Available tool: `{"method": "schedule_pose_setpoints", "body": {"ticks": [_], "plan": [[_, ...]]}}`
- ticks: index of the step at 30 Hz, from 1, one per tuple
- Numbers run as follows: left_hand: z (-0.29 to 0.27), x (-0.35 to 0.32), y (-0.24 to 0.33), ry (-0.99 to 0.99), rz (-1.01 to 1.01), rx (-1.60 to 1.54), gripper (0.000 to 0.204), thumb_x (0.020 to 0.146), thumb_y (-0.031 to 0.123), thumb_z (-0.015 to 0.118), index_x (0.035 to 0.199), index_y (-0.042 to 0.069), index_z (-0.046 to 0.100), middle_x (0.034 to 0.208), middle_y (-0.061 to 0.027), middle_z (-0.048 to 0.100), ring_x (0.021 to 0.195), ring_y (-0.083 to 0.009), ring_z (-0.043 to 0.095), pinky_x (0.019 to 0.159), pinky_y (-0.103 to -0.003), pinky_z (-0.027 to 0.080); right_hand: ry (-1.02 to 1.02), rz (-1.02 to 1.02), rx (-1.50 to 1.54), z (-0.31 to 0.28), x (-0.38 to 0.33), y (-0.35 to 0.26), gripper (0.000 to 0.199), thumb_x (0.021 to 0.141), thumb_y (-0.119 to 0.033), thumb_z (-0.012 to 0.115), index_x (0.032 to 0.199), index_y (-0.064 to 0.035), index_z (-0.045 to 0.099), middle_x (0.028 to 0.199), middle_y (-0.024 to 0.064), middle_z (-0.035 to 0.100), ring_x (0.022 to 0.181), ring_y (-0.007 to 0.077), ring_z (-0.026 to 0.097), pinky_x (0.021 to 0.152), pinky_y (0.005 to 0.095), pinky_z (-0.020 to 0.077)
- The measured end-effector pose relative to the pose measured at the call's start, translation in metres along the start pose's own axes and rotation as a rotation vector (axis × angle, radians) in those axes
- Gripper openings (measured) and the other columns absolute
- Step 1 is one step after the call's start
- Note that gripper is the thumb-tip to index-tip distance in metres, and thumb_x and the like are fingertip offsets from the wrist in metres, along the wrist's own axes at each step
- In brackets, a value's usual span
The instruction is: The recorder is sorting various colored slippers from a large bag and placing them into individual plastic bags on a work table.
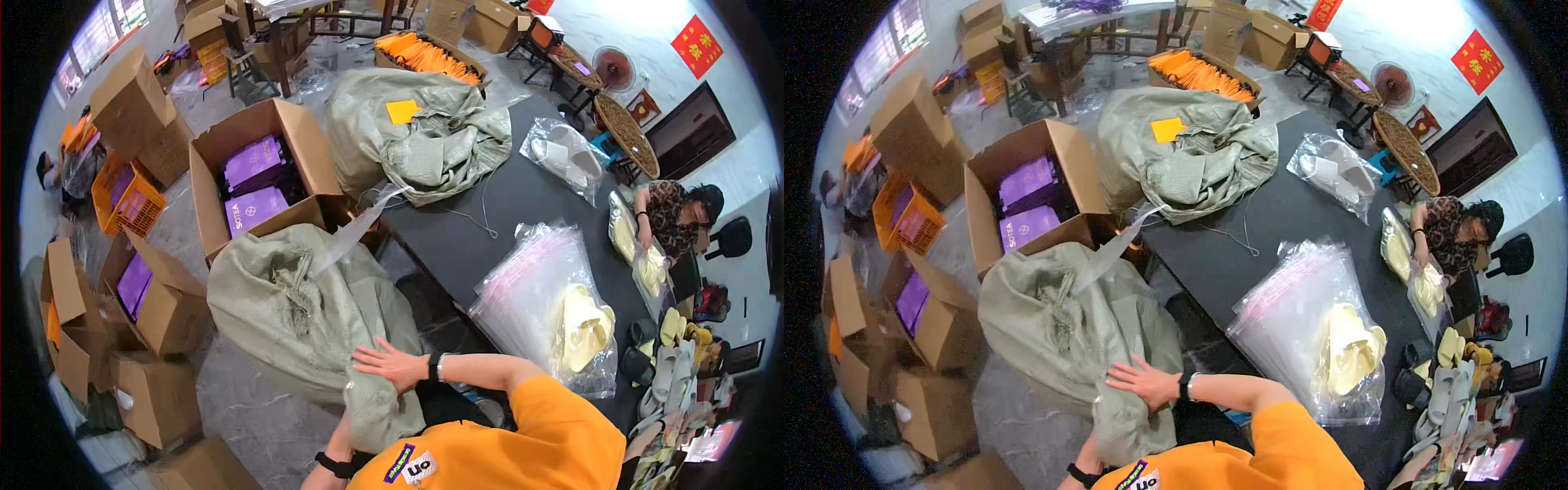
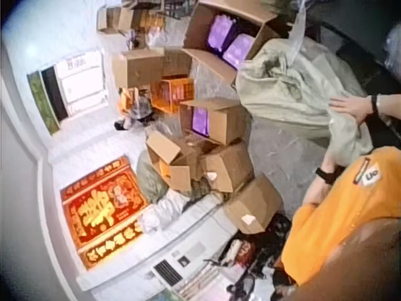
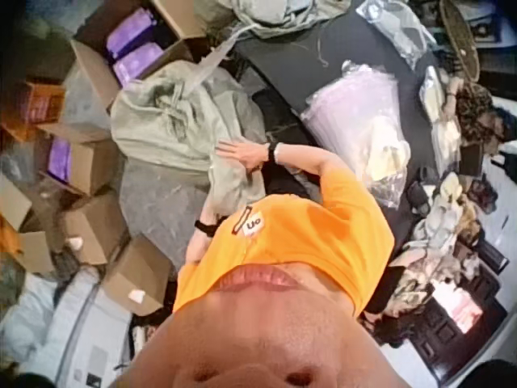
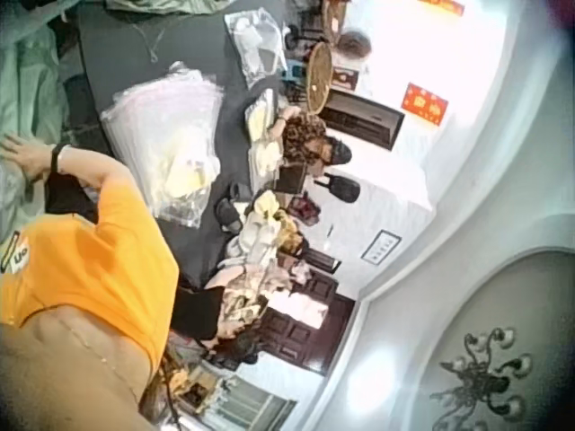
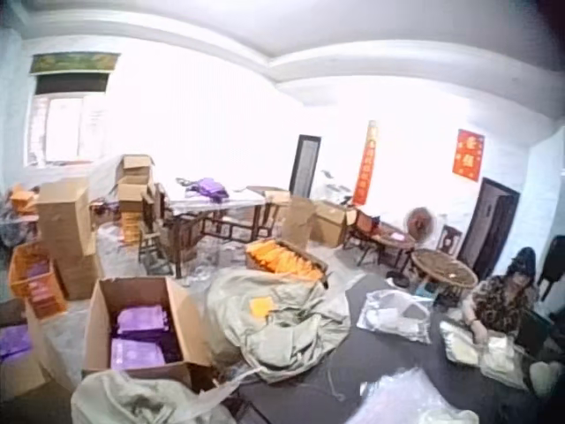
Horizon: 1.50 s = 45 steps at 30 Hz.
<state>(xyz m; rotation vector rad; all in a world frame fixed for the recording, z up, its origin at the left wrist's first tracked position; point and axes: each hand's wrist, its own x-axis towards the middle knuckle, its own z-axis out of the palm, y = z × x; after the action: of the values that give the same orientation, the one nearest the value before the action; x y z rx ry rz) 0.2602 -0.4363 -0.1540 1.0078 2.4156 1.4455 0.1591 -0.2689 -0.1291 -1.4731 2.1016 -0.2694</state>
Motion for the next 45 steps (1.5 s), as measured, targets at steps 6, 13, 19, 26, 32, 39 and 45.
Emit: {"method": "schedule_pose_setpoints", "body": {"ticks": [6,13,19,26,32,39,45], "plan": [[-0.021,0.033,0.056,0.037,-0.653,-1.093,0.033,0.07,0.007,0.053,0.102,-0.001,0.055,0.092,-0.002,0.057,0.087,-0.0121,0.051,0.076,-0.027,0.041,0.384,-0.436,0.363,0.112,0.097,0.035,0.047,0.088,-0.026,0.033,0.131,-0.0101,0.033,0.145,0.0104,0.013,0.134,0.022,0.012,0.108,0.0452,0.0044],[-0.129,0.038,-0.008,0.368,-0.452,-0.402,0.034,0.089,0.025,0.045,0.112,0.002,0.054,0.109,-0.0083,0.057,0.106,-0.0182,0.048,0.092,-0.031,0.037,-0.069,-0.019,0.834,0.144,0.038,0.031,0.039,0.081,-0.018,0.045,0.118,-0.0064,0.05,0.126,0.0163,0.042,0.116,0.0273,0.038,0.098,0.0398,0.0276],[-0.176,-0.024,-0.175,1.036,-1.047,0.142,0.081,0.076,0.04,0.064,0.135,0.005,0.022,0.137,-0.0219,0.027,0.125,-0.0329,0.031,0.099,-0.039,0.028,0.09,0.832,1.217,0.104,-0.002,0.009,0.03,0.084,-0.013,0.046,0.109,0.0019,0.054,0.104,0.0214,0.057,0.104,0.0309,0.052,0.084,0.0316,0.0417],[-0.188,-0.041,-0.261,0.954,-1.568,-0.079,0.118,0.06,0.055,0.071,0.139,0.015,-0.007,0.14,-0.0292,0.001,0.128,-0.0428,0.016,0.101,-0.052,0.023,0.813,1.121,1.837,0.113,-0.057,0.058,0.048,0.084,-0.021,0.054,0.126,-0.0052,0.037,0.12,0.0102,0.047,0.107,0.0243,0.05,0.087,0.0365,0.0425],[-0.168,-0.037,-0.304,0.895,-1.452,-0.077,0.107,0.064,0.027,0.067,0.139,0.015,-0.008,0.136,-0.0317,0.016,0.125,-0.0412,0.025,0.1,-0.043,0.03,0.772,1.234,1.266,0.104,-0.062,0.072,0.064,0.079,-0.021,0.061,0.131,-0.0038,0.029,0.13,0.0116,0.038,0.117,0.0228,0.04,0.093,0.0336,0.0347],[-0.144,-0.057,-0.298,0.958,-1.492,0.154,0.074,0.068,-0.001,0.044,0.136,0.009,0.019,0.104,-0.0273,0.055,0.102,-0.0406,0.051,0.086,-0.041,0.04,0.128,1.114,1.846,0.135,-0.055,0.094,0.055,0.081,-0.02,0.063,0.129,-0.0062,0.038,0.124,0.0063,0.047,0.108,0.017,0.048,0.091,0.0329,0.0406],[-0.122,-0.15,-0.296,0.919,-1.577,-0.189,0.045,0.066,0.0,0.039,0.108,-0.012,0.052,0.102,-0.0271,0.058,0.096,-0.0347,0.057,0.081,-0.038,0.043,0.055,0.674,1.752,0.118,-0.031,0.077,0.055,0.082,-0.018,0.061,0.129,-0.0053,0.037,0.125,0.0065,0.046,0.11,0.0172,0.047,0.091,0.0318,0.0395]]}}
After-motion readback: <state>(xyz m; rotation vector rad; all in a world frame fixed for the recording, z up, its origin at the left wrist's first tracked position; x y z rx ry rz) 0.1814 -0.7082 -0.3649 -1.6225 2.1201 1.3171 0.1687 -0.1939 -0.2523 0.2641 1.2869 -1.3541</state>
